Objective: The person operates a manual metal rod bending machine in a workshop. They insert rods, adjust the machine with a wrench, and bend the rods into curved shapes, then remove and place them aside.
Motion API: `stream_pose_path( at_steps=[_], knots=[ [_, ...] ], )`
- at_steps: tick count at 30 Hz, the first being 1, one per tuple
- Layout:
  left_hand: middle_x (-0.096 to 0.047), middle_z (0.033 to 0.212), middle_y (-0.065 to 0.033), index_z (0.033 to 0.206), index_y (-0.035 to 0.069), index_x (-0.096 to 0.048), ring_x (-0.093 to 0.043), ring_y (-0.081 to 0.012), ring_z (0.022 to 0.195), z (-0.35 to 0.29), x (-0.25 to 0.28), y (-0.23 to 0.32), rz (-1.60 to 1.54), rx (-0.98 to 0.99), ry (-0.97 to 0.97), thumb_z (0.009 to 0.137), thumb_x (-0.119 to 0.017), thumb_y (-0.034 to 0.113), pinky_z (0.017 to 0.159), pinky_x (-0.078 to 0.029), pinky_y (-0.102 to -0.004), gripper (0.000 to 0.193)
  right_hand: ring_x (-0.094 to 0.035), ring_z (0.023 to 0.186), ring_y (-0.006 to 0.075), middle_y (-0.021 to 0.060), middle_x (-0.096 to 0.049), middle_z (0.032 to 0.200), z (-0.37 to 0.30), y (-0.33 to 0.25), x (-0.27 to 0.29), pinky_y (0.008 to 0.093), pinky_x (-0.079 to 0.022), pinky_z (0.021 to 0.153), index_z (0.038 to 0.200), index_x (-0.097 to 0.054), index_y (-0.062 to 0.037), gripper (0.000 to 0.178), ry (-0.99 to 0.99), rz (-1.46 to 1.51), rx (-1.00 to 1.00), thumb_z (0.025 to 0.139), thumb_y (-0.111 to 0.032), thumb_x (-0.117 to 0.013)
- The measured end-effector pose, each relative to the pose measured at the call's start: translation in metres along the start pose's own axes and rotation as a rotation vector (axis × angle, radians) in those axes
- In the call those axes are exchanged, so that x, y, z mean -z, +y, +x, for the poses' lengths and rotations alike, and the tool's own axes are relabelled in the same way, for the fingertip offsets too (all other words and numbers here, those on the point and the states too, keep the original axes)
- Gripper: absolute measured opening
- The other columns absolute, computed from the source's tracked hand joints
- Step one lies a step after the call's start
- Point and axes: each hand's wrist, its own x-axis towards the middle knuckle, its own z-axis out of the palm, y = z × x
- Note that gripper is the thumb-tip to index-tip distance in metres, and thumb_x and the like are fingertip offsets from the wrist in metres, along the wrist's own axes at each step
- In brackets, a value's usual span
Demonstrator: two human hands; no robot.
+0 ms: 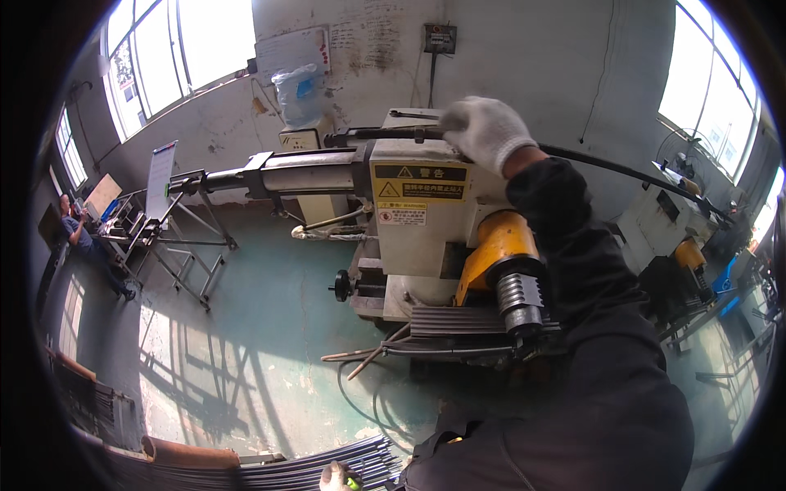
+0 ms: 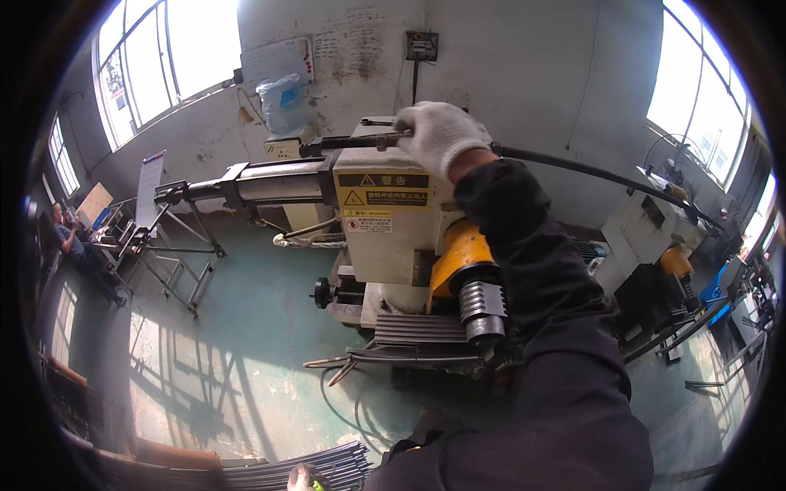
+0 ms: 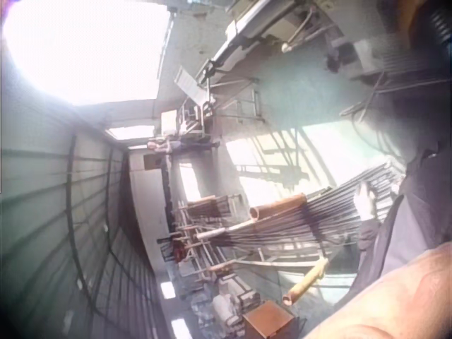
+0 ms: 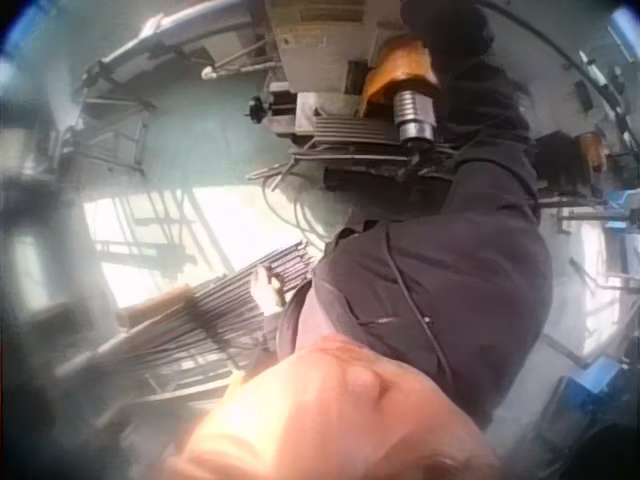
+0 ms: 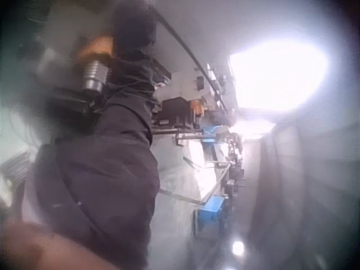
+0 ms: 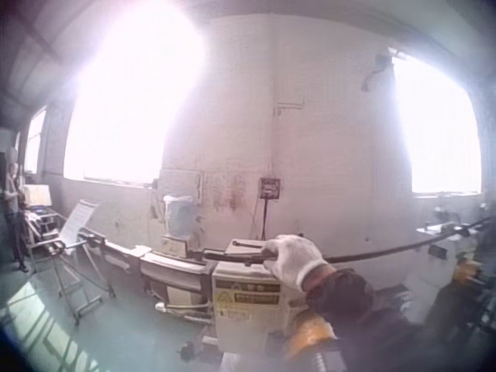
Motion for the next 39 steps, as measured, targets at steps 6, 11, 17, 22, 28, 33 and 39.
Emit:
stream_pose_path(
  at_steps=[6, 11, 17, 22, 28, 33, 39],
  knots=[
    [-0.071, 0.086, -0.0066, 0.1, 0.001, -0.076, -0.065, -0.0173, 0.07, 0.084, -0.032, 0.106, -0.499, 0.341, -0.078, 0.109, -0.074, 0.027, 0.065, -0.052, -0.0351, 0.027, -0.062, 0.144, 0.0346, 0.0139, -0.07, 0.147, 0.0, 0.171, 0.017, 0.0475, -0.052, 0.125, 0.155, -0.068, -0.0146, 0.073, -0.257, -0.45, -0.197, 0.091, -0.038, -0.094],
    [-0.068, 0.079, -0.0031, 0.1, -0.002, -0.076, -0.059, -0.011, 0.069, 0.179, -0.07, 0.249, -0.362, -0.043, -0.128, 0.106, -0.08, 0.032, 0.06, -0.046, -0.0294, 0.034, -0.071, 0.137, 0.0363, 0.0214, -0.074, 0.143, 0.025, 0.214, 0.037, 0.0468, -0.055, 0.123, 0.154, -0.067, -0.0072, 0.063, 0.014, -0.588, -0.118, 0.099, -0.032, -0.087],
    [-0.064, 0.083, 0.0, 0.099, -0.002, -0.073, -0.057, -0.0088, 0.076, 0.251, -0.091, 0.407, -0.301, -0.46, -0.087, 0.109, -0.074, 0.019, 0.068, -0.046, -0.0281, 0.024, -0.075, 0.129, 0.0367, 0.0226, -0.076, 0.14, 0.016, 0.237, 0.036, 0.0487, -0.061, 0.113, 0.147, -0.073, -0.0067, 0.062, -0.024, -0.211, -0.106, 0.098, -0.039, -0.091],
    [-0.066, 0.085, 0.0018, 0.101, -0.004, -0.074, -0.057, -0.0072, 0.078, 0.313, -0.109, 0.493, -0.332, -0.706, -0.048, 0.109, -0.077, 0.013, 0.071, -0.048, -0.0274, 0.019, -0.077, 0.123, 0.0354, 0.0209, -0.077, 0.128, 0.019, 0.235, 0.029, 0.0482, -0.065, 0.105, 0.141, -0.075, -0.0086, 0.055, 0.07, -0.142, -0.327, 0.097, -0.038, -0.09],
    [-0.075, 0.09, -0.0192, 0.099, 0.0, -0.076, -0.075, -0.0347, 0.084, 0.405, -0.135, 0.567, -0.008, -1.067, 0.331, 0.103, -0.077, 0.016, 0.079, -0.058, -0.0428, 0.016, -0.076, 0.131, 0.0366, 0.0169, -0.077, 0.142, 0.024, 0.177, 0.047, 0.0466, -0.062, 0.113, 0.137, -0.076, -0.0077, 0.053, -0.246, -0.331, -0.144, 0.095, -0.037, -0.09],
    [-0.079, 0.097, -0.0198, 0.101, 0.004, -0.079, -0.077, -0.0416, 0.092, 0.472, -0.152, 0.59, 0.035, -0.914, 0.379, 0.105, -0.072, 0.027, 0.086, -0.059, -0.0483, 0.024, -0.073, 0.133, 0.0366, 0.0194, -0.077, 0.139, 0.026, 0.173, 0.046, 0.0484, -0.061, 0.114, 0.138, -0.076, -0.0065, 0.064, -0.386, -0.266, -0.218, 0.092, -0.047, -0.093],
    [-0.076, 0.093, -0.0157, 0.092, 0.009, -0.076, -0.076, -0.0393, 0.087, 0.485, -0.184, 0.569, 0.165, -0.964, 0.588, 0.101, -0.078, 0.025, 0.081, -0.061, -0.0486, 0.018, -0.069, 0.138, 0.0361, 0.0215, -0.073, 0.146, 0.016, 0.172, 0.007, 0.048, -0.055, 0.122, 0.155, -0.067, -0.0081, 0.081, -0.431, -0.42, -0.068, 0.09, -0.048, -0.096]
  ],
)
